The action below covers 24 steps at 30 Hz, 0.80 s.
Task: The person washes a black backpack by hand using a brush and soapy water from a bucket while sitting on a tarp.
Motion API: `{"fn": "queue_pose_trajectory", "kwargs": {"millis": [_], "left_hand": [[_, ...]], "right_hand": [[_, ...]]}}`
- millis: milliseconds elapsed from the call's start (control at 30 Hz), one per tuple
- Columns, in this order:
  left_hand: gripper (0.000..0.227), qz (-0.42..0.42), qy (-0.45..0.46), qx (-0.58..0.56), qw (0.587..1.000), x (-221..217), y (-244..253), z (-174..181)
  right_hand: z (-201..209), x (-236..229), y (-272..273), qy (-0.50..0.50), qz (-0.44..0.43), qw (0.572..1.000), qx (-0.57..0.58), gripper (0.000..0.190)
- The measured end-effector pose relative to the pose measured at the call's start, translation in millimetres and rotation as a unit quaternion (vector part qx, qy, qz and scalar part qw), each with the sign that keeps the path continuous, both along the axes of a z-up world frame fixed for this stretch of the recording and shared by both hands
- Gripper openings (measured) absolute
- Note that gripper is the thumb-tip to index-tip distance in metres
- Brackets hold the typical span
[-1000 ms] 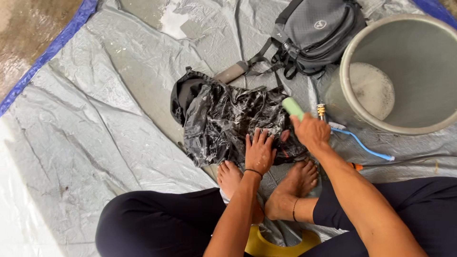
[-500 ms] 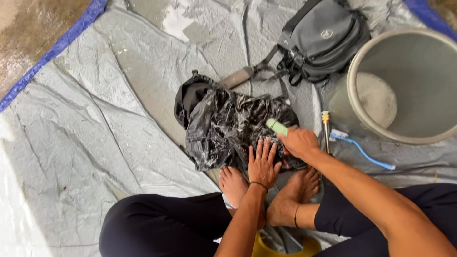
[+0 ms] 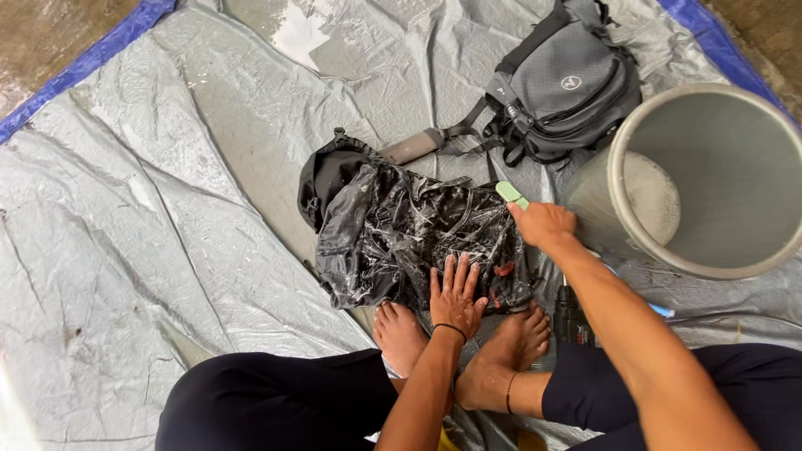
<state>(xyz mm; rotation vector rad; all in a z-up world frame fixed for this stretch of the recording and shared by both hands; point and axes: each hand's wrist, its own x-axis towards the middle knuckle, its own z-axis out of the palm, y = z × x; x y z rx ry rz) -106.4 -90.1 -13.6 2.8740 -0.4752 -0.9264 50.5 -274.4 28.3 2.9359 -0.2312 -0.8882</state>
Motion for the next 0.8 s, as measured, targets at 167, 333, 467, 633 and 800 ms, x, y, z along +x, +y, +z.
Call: {"fn": "queue_pose_trajectory", "kwargs": {"millis": [167,333,467,633,800], "left_hand": [[0.076,-0.014,0.027,0.022,0.999,-13,-5,-20],[0.076,-0.010,0.031,0.022,0.999,-8,-9,-14],[0.076,0.000,0.027,0.011,1.000,-7,-6,-14],[0.077,-0.001,0.021,0.013,1.000,-6,-8,-18],[0.078,0.004,0.016,0.007,1.000,-8,-8,-23]], "right_hand": [[1,-99,48,0.013,0.110,0.986,0.123,0.075],[31,-56,-2,0.013,0.106,0.994,0.029,0.079],[16,-70,-19,0.108,-0.020,0.993,0.050,0.088],[-10,-93,-39,0.151,-0.261,0.918,0.258,0.086],[16,-87,-48,0.165,-0.418,0.807,0.384,0.061]]}}
